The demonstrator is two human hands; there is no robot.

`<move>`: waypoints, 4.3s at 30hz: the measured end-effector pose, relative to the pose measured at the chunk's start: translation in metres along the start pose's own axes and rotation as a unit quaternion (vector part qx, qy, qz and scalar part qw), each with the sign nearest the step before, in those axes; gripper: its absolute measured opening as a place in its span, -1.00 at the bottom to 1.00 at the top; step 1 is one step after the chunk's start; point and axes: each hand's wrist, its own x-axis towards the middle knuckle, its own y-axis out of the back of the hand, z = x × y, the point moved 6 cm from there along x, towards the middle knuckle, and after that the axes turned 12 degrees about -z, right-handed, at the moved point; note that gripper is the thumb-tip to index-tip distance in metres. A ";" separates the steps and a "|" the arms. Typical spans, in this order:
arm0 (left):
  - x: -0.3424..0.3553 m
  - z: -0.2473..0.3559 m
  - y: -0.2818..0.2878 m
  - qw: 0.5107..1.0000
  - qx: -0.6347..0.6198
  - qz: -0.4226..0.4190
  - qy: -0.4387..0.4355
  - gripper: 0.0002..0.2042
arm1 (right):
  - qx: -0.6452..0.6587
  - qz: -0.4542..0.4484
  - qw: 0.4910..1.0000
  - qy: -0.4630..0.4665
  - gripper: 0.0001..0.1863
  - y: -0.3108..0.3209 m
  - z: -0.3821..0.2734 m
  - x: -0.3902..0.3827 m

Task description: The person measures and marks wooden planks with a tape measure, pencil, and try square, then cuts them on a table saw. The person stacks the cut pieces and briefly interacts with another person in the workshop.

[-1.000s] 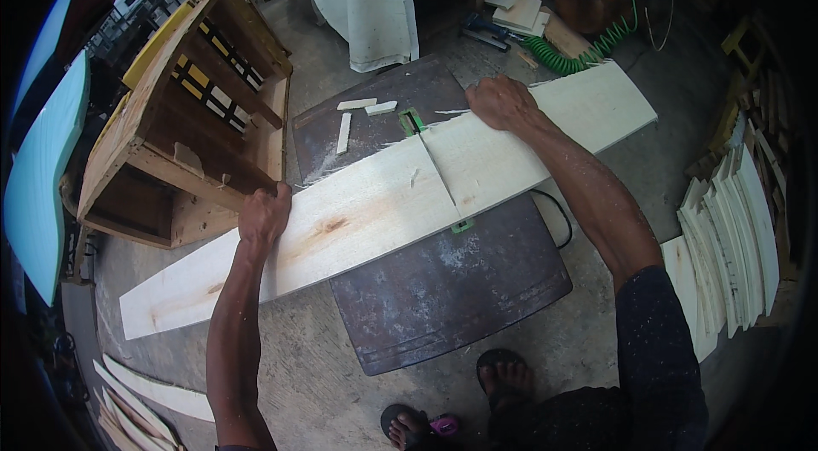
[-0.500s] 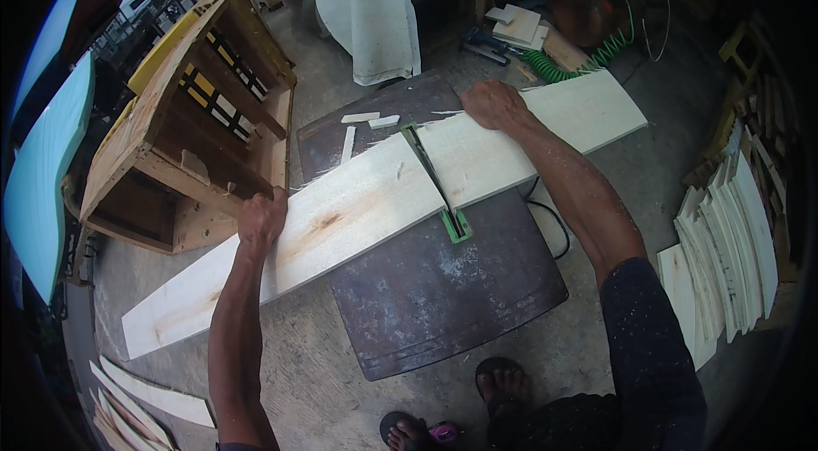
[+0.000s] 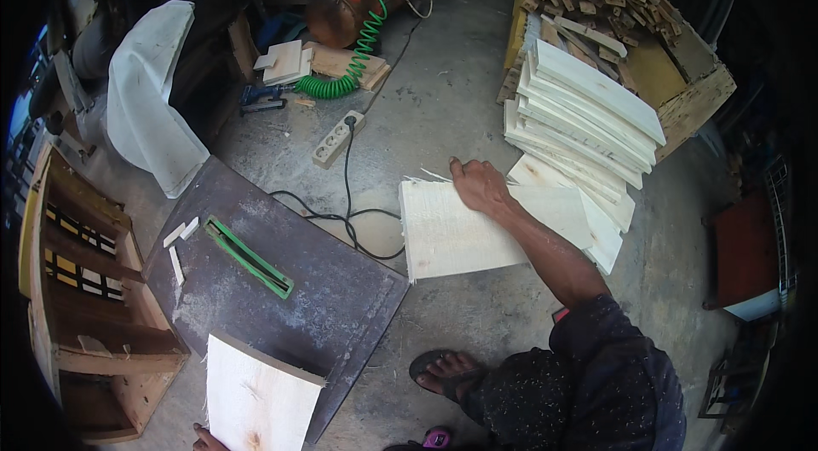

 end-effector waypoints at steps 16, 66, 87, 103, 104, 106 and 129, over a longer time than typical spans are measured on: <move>-0.069 0.094 -0.024 0.986 0.019 -0.076 -0.148 -0.34 | 0.024 0.401 0.878 0.261 -0.45 0.287 0.011 -0.023; -0.435 0.045 -0.199 0.695 0.190 -0.512 -0.468 -0.58 | -0.102 -0.083 0.990 -0.054 -0.68 -0.097 0.363 -0.105; -0.353 0.061 -0.194 0.645 -0.313 -0.651 0.248 -0.67 | -0.098 0.108 0.950 -0.275 -0.71 -0.143 0.463 -0.192; -0.357 0.111 -0.186 0.516 -0.571 -0.628 0.118 -0.59 | 0.228 -0.285 0.914 0.175 -0.82 -0.169 0.112 -0.188; -0.357 0.118 -0.183 0.511 -0.572 -0.631 0.116 -0.62 | 0.204 -0.413 0.857 0.233 -0.74 -0.191 0.074 -0.201; -0.355 0.117 -0.185 0.562 -0.544 -0.619 0.071 -0.61 | 0.166 -0.538 0.762 0.320 -0.72 -0.199 0.001 -0.239; -0.350 0.101 -0.196 0.780 -0.380 -0.497 0.024 -0.61 | 0.178 -0.607 0.705 0.319 -0.63 -0.294 -0.026 -0.242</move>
